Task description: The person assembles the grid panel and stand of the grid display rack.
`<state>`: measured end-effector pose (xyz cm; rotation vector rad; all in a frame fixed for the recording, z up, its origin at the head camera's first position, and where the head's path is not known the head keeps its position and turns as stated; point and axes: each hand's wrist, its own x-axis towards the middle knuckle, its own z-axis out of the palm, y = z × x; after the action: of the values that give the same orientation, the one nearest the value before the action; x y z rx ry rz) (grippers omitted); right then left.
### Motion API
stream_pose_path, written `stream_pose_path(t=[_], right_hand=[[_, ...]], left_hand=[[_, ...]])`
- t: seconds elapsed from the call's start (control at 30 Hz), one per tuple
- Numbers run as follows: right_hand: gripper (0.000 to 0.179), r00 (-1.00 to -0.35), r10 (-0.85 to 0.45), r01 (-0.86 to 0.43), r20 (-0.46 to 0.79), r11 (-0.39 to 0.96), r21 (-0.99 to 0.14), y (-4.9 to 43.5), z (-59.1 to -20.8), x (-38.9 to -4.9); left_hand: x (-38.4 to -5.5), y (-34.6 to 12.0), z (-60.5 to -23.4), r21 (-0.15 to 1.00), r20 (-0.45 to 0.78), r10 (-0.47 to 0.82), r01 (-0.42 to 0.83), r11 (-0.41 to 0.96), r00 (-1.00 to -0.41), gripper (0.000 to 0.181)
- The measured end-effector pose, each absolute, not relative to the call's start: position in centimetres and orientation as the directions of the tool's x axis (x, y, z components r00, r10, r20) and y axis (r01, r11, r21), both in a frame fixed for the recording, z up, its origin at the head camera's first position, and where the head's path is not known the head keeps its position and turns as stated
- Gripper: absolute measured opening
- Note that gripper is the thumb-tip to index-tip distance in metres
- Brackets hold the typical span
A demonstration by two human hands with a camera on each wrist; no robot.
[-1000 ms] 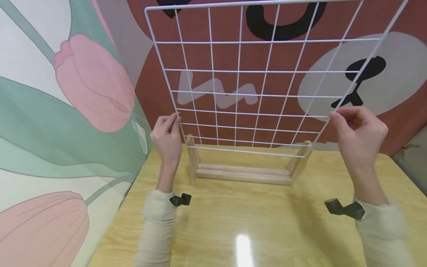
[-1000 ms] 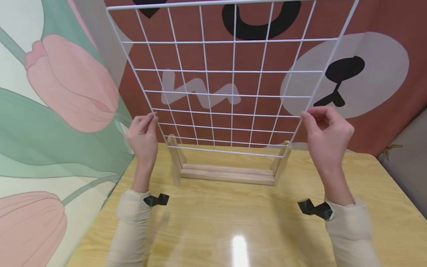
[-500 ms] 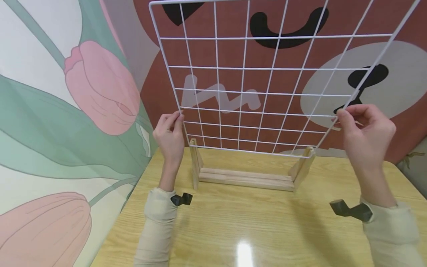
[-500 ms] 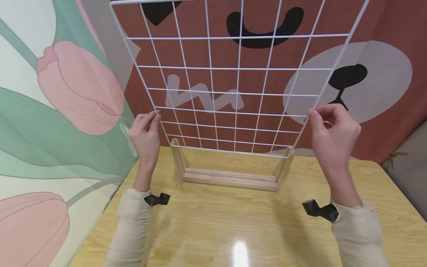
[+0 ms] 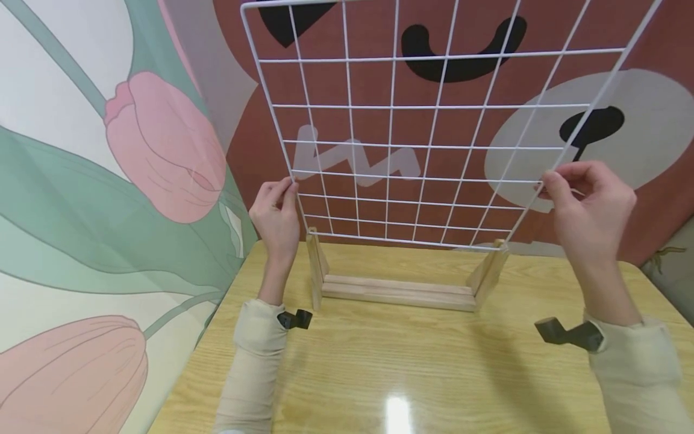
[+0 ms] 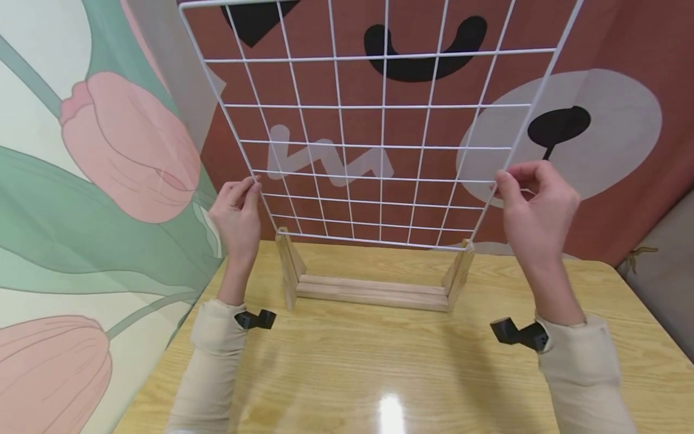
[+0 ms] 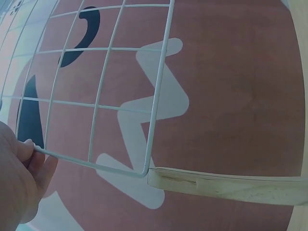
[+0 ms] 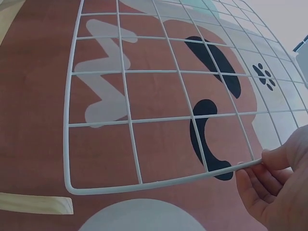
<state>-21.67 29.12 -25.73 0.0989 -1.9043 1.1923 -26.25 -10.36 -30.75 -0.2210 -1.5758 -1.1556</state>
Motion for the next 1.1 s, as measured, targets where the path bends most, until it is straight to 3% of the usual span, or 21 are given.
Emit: stream_pose_path(t=[0.43, 0.73, 1.1], right_hand=[[0.005, -0.614, 0.357, -0.496, 0.704, 0.519, -0.696, 29.4, -25.5, -22.6], [0.009, -0.629, 0.36, -0.479, 0.689, 0.519, -0.708, 29.1, -25.1, -23.4], [0.005, -0.649, 0.363, -0.473, 0.668, 0.496, -0.728, 29.1, -25.9, -24.1]], left_hand=[[-26.8, -10.0, -30.4, 0.557, 0.824, -0.414, 0.688, 0.465, -0.387, 0.009], [-27.4, -10.3, -30.4, 0.534, 0.84, -0.412, 0.673, 0.511, -0.354, 0.009], [-27.3, -10.3, -31.0, 0.573, 0.817, -0.418, 0.645, 0.506, -0.398, 0.012]])
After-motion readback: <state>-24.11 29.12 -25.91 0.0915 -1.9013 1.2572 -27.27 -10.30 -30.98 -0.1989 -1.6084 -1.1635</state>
